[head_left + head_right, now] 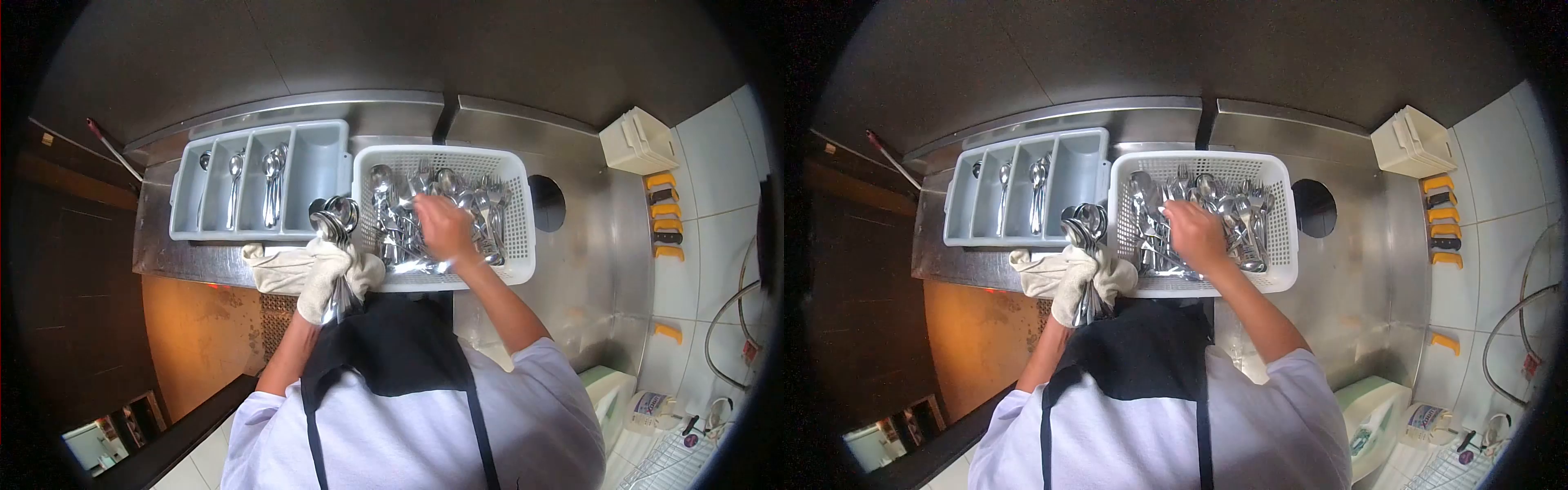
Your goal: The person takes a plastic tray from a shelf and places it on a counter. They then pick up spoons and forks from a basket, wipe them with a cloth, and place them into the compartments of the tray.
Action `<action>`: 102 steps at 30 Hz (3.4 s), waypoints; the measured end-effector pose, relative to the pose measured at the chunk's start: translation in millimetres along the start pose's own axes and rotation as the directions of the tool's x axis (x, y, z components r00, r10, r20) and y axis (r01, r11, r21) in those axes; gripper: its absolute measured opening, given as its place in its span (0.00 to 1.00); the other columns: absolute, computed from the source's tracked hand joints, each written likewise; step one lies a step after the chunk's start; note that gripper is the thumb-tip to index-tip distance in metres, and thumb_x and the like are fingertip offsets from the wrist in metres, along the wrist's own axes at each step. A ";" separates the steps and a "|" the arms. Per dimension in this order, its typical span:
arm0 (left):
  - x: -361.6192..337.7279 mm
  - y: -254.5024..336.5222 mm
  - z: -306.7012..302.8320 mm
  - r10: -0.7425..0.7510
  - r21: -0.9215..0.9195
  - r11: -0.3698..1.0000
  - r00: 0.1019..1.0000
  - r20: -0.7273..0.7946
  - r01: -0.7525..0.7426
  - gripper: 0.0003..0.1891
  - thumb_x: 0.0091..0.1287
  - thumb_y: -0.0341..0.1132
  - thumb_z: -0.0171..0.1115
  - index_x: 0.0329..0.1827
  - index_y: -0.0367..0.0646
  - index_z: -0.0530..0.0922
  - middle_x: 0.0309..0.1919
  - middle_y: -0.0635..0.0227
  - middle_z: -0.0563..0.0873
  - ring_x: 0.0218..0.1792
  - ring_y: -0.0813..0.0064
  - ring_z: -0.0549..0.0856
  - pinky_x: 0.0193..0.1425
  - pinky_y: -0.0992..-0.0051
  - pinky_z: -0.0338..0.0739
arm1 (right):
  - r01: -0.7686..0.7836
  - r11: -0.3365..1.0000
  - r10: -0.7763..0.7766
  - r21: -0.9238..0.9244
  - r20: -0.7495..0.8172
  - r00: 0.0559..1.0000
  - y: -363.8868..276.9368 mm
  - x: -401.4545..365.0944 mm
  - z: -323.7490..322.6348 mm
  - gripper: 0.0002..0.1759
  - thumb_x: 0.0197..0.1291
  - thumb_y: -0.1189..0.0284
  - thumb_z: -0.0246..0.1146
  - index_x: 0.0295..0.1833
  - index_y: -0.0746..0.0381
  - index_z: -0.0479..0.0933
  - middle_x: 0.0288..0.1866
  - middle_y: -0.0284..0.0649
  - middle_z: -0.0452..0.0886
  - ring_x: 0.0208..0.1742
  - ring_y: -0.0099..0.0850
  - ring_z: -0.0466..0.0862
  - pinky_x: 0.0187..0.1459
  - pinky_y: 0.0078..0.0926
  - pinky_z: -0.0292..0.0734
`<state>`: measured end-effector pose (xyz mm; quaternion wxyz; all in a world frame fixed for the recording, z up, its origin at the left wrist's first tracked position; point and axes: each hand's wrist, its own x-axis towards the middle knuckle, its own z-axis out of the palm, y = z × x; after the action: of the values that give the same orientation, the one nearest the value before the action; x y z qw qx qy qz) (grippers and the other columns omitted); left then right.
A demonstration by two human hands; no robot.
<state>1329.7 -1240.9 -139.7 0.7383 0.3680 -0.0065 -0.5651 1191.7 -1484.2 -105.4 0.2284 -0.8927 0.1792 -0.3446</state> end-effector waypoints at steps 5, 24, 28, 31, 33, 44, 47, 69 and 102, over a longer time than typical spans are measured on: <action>-1.3 0.7 -8.9 0.000 0.074 0.997 0.998 0.067 -0.005 0.08 0.77 0.39 0.58 0.49 0.45 0.74 0.32 0.68 0.75 0.33 0.73 0.77 0.38 0.72 0.78 | 0.047 0.981 0.021 -0.189 0.343 0.939 11.9 -45.4 39.5 0.09 0.58 0.70 0.70 0.36 0.65 0.80 0.33 0.48 0.83 0.36 0.48 0.86 0.39 0.46 0.82; -24.7 22.6 34.7 -0.049 -0.070 0.996 0.998 -0.036 0.046 0.06 0.74 0.32 0.57 0.36 0.43 0.74 0.28 0.70 0.75 0.28 0.75 0.78 0.31 0.77 0.75 | -0.106 0.991 0.126 -0.077 0.329 0.936 11.0 -45.5 42.6 0.09 0.58 0.76 0.63 0.44 0.65 0.76 0.36 0.54 0.85 0.40 0.54 0.87 0.43 0.53 0.81; -25.7 26.5 46.7 -0.097 -0.097 0.990 0.995 0.037 0.100 0.07 0.75 0.36 0.57 0.38 0.45 0.74 0.29 0.69 0.74 0.29 0.75 0.76 0.33 0.77 0.75 | -0.375 0.926 0.357 0.028 0.246 0.901 11.9 -25.3 51.3 0.12 0.58 0.73 0.66 0.45 0.65 0.75 0.37 0.55 0.86 0.40 0.56 0.87 0.44 0.55 0.81; -18.9 25.2 39.1 -0.126 -0.090 0.984 0.962 0.242 0.152 0.08 0.76 0.40 0.60 0.49 0.46 0.76 0.32 0.71 0.76 0.30 0.74 0.76 0.37 0.74 0.76 | -0.478 0.874 0.432 0.085 0.314 0.846 15.8 -13.1 56.0 0.17 0.61 0.66 0.71 0.48 0.65 0.79 0.47 0.55 0.87 0.48 0.53 0.87 0.50 0.49 0.82; -16.9 21.9 33.6 -0.120 -0.052 0.989 0.962 0.245 0.137 0.08 0.77 0.40 0.60 0.49 0.47 0.76 0.32 0.71 0.77 0.30 0.73 0.77 0.38 0.74 0.77 | -0.340 0.941 0.324 0.009 0.275 0.905 13.8 -11.2 52.1 0.21 0.61 0.59 0.76 0.49 0.65 0.82 0.51 0.52 0.87 0.49 0.48 0.88 0.52 0.43 0.82; -29.6 24.0 37.2 -0.165 -0.252 0.959 0.980 -0.112 0.133 0.11 0.75 0.33 0.58 0.56 0.41 0.77 0.38 0.65 0.82 0.34 0.71 0.83 0.36 0.72 0.80 | -0.303 0.843 0.401 -0.444 0.144 0.905 107.8 -3.1 35.5 0.24 0.58 0.64 0.71 0.58 0.62 0.79 0.41 0.52 0.89 0.41 0.52 0.89 0.45 0.52 0.84; -23.3 22.1 11.3 -0.007 0.055 0.999 0.996 0.090 0.002 0.13 0.77 0.34 0.57 0.60 0.41 0.76 0.42 0.65 0.84 0.35 0.72 0.85 0.37 0.70 0.84 | -0.358 0.834 0.441 -0.420 0.118 0.890 106.9 8.5 27.0 0.30 0.57 0.67 0.70 0.65 0.63 0.73 0.34 0.53 0.88 0.35 0.54 0.89 0.42 0.53 0.84; 7.6 16.2 37.2 -0.153 -0.259 0.939 0.948 0.280 0.228 0.04 0.79 0.32 0.58 0.45 0.44 0.74 0.36 0.70 0.76 0.37 0.79 0.78 0.41 0.78 0.77 | -0.205 0.925 0.299 -0.319 0.279 0.913 78.4 20.7 28.5 0.23 0.60 0.63 0.73 0.59 0.61 0.83 0.54 0.46 0.88 0.50 0.49 0.88 0.52 0.44 0.83; 11.9 19.7 56.4 -0.123 -0.025 0.991 0.956 0.266 0.135 0.07 0.80 0.32 0.56 0.46 0.36 0.77 0.35 0.62 0.84 0.33 0.75 0.85 0.33 0.78 0.81 | -0.315 0.791 0.464 -0.524 0.180 0.867 52.3 12.7 -31.3 0.22 0.66 0.56 0.70 0.46 0.67 0.82 0.34 0.55 0.88 0.34 0.53 0.89 0.35 0.48 0.84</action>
<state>1326.4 -1279.4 -92.6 0.7002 0.2730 -0.0685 -0.6561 1170.3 -1542.6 -105.8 0.0922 -0.9052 0.4039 -0.0948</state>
